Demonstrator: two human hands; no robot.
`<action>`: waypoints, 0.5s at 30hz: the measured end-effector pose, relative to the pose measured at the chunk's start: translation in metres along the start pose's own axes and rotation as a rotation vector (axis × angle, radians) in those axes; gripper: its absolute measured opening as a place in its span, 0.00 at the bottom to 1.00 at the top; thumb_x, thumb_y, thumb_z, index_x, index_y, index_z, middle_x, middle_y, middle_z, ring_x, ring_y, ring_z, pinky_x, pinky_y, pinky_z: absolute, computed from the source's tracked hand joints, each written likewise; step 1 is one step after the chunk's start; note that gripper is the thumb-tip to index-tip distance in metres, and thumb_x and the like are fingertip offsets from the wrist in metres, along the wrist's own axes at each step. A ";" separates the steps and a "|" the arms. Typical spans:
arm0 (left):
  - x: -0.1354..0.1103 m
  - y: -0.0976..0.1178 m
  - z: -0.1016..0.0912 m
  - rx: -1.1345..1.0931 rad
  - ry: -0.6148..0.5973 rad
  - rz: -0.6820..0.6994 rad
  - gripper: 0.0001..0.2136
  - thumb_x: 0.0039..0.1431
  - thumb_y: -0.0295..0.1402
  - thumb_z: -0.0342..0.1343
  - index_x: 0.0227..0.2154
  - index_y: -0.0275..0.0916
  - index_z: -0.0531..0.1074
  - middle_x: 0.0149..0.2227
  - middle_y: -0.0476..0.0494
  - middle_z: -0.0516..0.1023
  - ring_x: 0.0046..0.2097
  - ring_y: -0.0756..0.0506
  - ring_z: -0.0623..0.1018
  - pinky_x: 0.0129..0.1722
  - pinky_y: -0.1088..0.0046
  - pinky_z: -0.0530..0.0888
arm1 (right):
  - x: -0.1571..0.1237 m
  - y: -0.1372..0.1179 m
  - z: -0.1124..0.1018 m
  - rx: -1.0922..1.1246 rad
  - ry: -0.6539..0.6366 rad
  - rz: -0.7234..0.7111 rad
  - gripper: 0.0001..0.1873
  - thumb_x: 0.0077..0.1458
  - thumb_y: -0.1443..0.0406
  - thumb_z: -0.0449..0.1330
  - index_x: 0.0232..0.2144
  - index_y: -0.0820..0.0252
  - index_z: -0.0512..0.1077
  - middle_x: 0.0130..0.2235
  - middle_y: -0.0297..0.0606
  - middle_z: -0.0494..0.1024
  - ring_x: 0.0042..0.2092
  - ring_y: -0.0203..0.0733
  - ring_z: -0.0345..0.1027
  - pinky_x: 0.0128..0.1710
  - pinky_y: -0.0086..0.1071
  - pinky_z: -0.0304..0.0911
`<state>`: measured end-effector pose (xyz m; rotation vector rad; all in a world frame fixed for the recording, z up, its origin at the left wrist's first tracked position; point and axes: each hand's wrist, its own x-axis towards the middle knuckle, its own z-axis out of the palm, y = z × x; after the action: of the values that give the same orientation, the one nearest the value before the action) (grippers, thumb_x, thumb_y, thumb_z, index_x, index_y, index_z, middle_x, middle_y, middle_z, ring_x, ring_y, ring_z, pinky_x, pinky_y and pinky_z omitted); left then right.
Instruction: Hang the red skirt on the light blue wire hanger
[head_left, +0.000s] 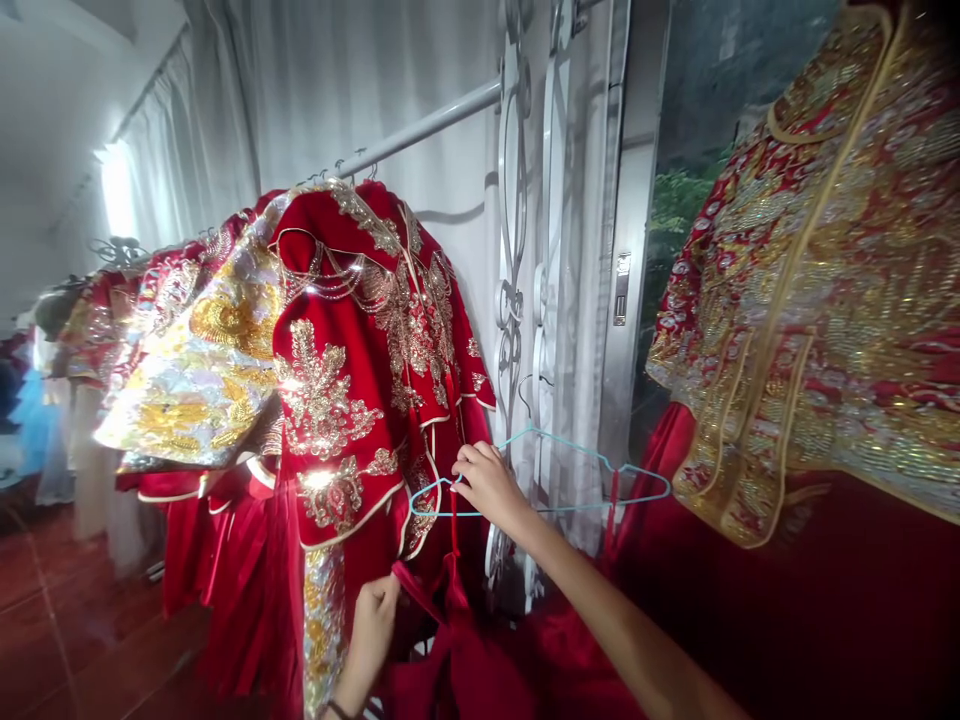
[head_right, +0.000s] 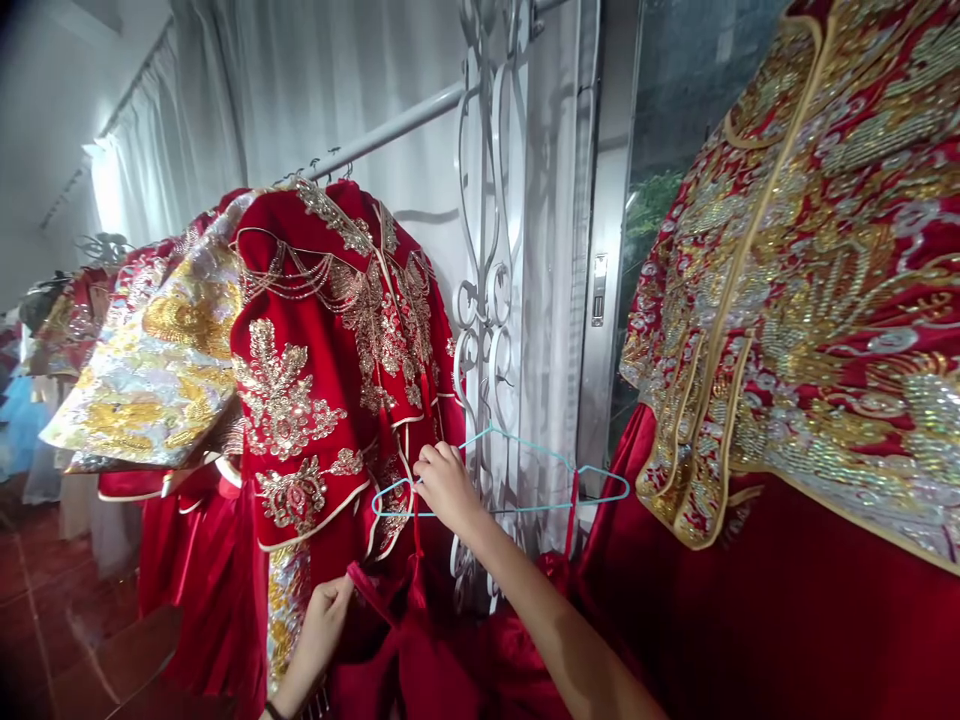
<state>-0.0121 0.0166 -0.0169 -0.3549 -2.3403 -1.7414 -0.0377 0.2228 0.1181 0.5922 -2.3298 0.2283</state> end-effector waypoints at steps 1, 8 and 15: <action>0.006 0.000 0.002 -0.124 0.009 -0.033 0.25 0.49 0.54 0.47 0.12 0.37 0.65 0.13 0.48 0.68 0.20 0.48 0.69 0.22 0.73 0.68 | -0.001 0.000 -0.001 0.005 0.002 -0.003 0.03 0.48 0.66 0.62 0.29 0.59 0.73 0.36 0.37 0.70 0.40 0.43 0.60 0.43 0.37 0.59; 0.069 0.052 -0.016 -0.297 0.103 0.087 0.14 0.37 0.41 0.63 0.26 0.35 0.77 0.31 0.42 0.81 0.39 0.41 0.77 0.43 0.63 0.72 | -0.006 0.002 -0.008 0.045 0.009 -0.038 0.11 0.46 0.66 0.64 0.36 0.59 0.72 0.36 0.37 0.71 0.41 0.44 0.61 0.43 0.39 0.62; 0.112 0.106 0.011 0.174 -0.457 0.321 0.14 0.46 0.38 0.56 0.13 0.33 0.69 0.15 0.53 0.68 0.21 0.53 0.65 0.24 0.77 0.64 | -0.010 -0.004 -0.018 0.077 0.077 -0.050 0.24 0.49 0.68 0.61 0.49 0.58 0.65 0.45 0.41 0.70 0.48 0.46 0.62 0.47 0.39 0.63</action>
<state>-0.0859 0.0647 0.1103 -1.1292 -2.5189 -1.4054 -0.0184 0.2285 0.1240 0.6677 -2.2374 0.3134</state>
